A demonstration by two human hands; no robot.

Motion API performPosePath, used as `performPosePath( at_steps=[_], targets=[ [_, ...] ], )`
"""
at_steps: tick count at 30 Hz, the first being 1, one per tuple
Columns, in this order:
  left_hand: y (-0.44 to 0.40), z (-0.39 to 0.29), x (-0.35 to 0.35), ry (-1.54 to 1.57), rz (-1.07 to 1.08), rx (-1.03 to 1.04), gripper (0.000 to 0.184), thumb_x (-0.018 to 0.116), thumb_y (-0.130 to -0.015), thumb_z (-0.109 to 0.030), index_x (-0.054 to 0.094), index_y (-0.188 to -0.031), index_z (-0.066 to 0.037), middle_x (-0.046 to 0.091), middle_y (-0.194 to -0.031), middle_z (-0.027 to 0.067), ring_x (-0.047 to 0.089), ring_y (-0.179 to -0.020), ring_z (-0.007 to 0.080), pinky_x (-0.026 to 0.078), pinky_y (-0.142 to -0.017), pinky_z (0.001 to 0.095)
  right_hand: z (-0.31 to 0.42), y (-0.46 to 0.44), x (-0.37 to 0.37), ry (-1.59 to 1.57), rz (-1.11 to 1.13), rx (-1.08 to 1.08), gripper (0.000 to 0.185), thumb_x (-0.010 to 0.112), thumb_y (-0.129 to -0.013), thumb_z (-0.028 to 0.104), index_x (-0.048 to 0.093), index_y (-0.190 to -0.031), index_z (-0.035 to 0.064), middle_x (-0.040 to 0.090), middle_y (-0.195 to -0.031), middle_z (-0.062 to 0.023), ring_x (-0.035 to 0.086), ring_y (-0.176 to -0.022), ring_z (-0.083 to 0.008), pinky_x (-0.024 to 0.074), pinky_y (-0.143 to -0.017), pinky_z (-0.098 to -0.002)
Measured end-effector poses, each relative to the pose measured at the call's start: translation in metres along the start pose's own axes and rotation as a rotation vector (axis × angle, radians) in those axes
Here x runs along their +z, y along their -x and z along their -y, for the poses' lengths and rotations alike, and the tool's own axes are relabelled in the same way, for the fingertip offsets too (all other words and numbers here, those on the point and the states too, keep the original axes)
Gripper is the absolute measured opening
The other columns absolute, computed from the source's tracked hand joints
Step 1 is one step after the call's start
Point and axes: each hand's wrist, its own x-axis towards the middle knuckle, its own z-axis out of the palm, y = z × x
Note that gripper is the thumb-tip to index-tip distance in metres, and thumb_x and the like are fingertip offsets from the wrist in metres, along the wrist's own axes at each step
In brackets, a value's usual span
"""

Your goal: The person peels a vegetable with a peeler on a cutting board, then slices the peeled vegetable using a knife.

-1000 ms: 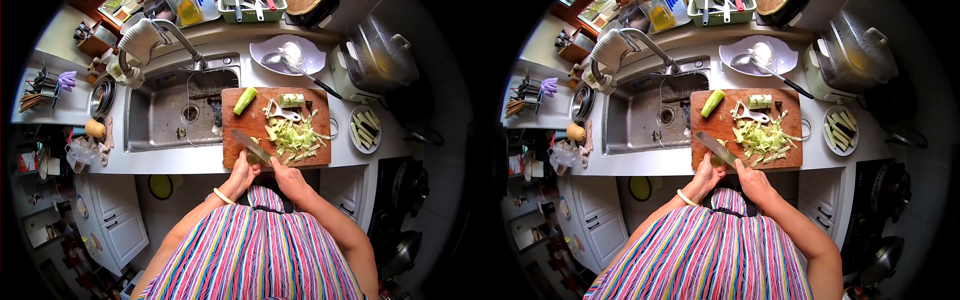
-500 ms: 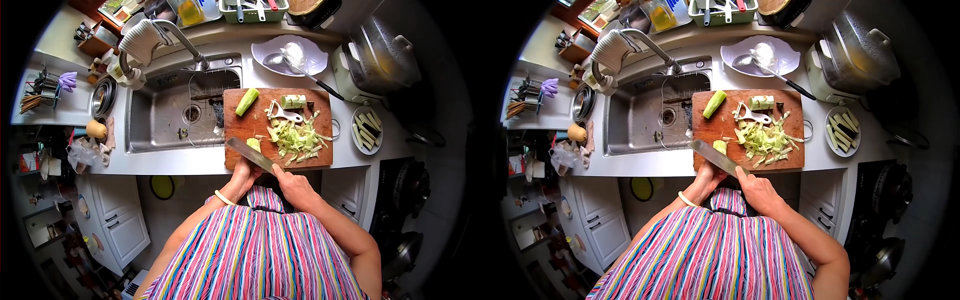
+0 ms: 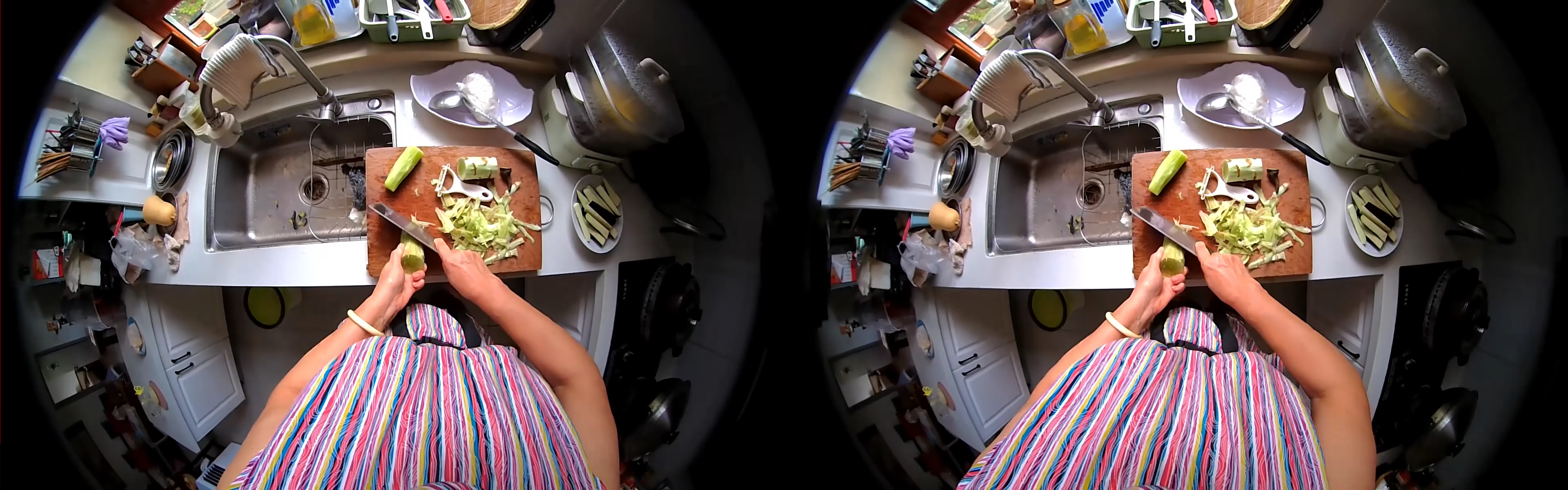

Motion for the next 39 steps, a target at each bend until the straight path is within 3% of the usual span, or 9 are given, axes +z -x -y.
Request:
performPosePath(
  at_steps=[2, 7, 11, 20, 23, 27, 30, 34, 39],
  targets=[
    [0.003, -0.002, -0.001, 0.021, 0.006, -0.007, 0.037, 0.036, -0.094, -0.045, 0.046, -0.096, -0.009, 0.052, -0.073, 0.011, 0.04, -0.053, 0.0146, 0.033, -0.048, 0.0264, -0.001, -0.001, 0.003, -0.008, -0.019, -0.006, 0.022, 0.043, -0.081, 0.003, 0.043, -0.103, -0.0018, 0.061, -0.067, -0.0223, 0.063, -0.066, -0.0383, 0.0491, -0.056, -0.0468],
    [0.009, -0.009, 0.01, 0.043, 0.059, -0.013, 0.043, 0.035, -0.094, -0.048, 0.053, -0.091, -0.009, 0.056, -0.075, 0.0052, 0.047, -0.058, 0.0153, 0.038, -0.051, 0.0267, 0.026, 0.039, -0.012, -0.049, -0.092, -0.055, 0.047, 0.046, -0.08, 0.0, 0.037, -0.126, -0.0035, 0.058, -0.069, -0.0197, 0.061, -0.061, -0.0342, 0.0494, -0.055, -0.0434],
    [-0.001, -0.002, 0.002, 0.002, -0.012, 0.03, 0.046, 0.036, -0.094, -0.052, 0.051, -0.108, -0.01, 0.058, -0.09, 0.009, 0.052, -0.068, 0.0183, 0.045, -0.056, 0.0302, 0.035, 0.058, -0.027, -0.103, -0.045, 0.01, 0.048, 0.05, -0.079, 0.001, 0.039, -0.126, -0.0011, 0.059, -0.072, -0.0193, 0.06, -0.063, -0.0359, 0.0475, -0.055, -0.0458],
    [-0.002, -0.004, -0.006, -0.008, 0.097, 0.051, 0.039, 0.035, -0.096, -0.046, 0.051, -0.099, -0.01, 0.055, -0.084, 0.006, 0.048, -0.06, 0.013, 0.039, -0.047, 0.0252, 0.032, 0.047, -0.015, -0.135, -0.071, -0.034, 0.047, 0.049, -0.079, -0.001, 0.037, -0.125, -0.0023, 0.06, -0.07, -0.0204, 0.06, -0.063, -0.0382, 0.0473, -0.054, -0.0468],
    [-0.005, -0.002, -0.008, 0.023, 0.089, 0.079, 0.035, 0.039, -0.094, -0.043, 0.048, -0.098, -0.009, 0.052, -0.08, 0.0058, 0.045, -0.057, 0.0136, 0.036, -0.045, 0.0253, 0.028, 0.029, -0.006, -0.081, -0.074, -0.059, 0.043, 0.045, -0.078, -0.001, 0.038, -0.12, -0.0071, 0.06, -0.069, -0.0215, 0.061, -0.063, -0.0376, 0.0486, -0.055, -0.0463],
    [0.004, -0.001, -0.006, 0.051, -0.04, -0.018, 0.03, 0.045, -0.091, -0.038, 0.045, -0.095, -0.008, 0.046, -0.075, 0.0053, 0.043, -0.056, 0.0167, 0.034, -0.046, 0.0247, 0.006, 0.0, 0.013, -0.057, -0.029, -0.009, 0.031, 0.044, -0.08, 0.002, 0.042, -0.109, -0.0052, 0.06, -0.069, -0.0234, 0.062, -0.066, -0.0385, 0.049, -0.057, -0.0468],
    [0.005, 0.001, -0.007, 0.069, -0.017, 0.025, 0.029, 0.042, -0.094, -0.038, 0.041, -0.095, -0.009, 0.042, -0.076, 0.0055, 0.042, -0.057, 0.0173, 0.032, -0.046, 0.0257, 0.01, 0.001, 0.009, -0.054, -0.024, -0.019, 0.032, 0.044, -0.079, 0.001, 0.041, -0.11, -0.0048, 0.061, -0.069, -0.0231, 0.062, -0.066, -0.0386, 0.0494, -0.057, -0.0467],
    [0.008, -0.003, -0.001, -0.03, 0.046, 0.057, 0.037, 0.035, -0.095, -0.045, 0.048, -0.091, -0.01, 0.047, -0.072, 0.0044, 0.04, -0.054, 0.0131, 0.032, -0.045, 0.0243, 0.037, 0.036, -0.024, -0.104, -0.029, -0.075, 0.037, 0.044, -0.081, 0.001, 0.04, -0.116, -0.0052, 0.061, -0.071, -0.0219, 0.062, -0.065, -0.0379, 0.0495, -0.057, -0.0465],
    [0.01, -0.004, 0.005, -0.056, -0.032, 0.031, 0.04, 0.03, -0.096, -0.045, 0.049, -0.092, -0.01, 0.048, -0.07, 0.0045, 0.037, -0.052, 0.0116, 0.031, -0.044, 0.0235, 0.039, 0.052, -0.03, -0.146, 0.01, -0.033, 0.042, 0.049, -0.078, -0.001, 0.039, -0.119, -0.0027, 0.059, -0.069, -0.0222, 0.059, -0.064, -0.0398, 0.0464, -0.055, -0.0484]
  ],
)
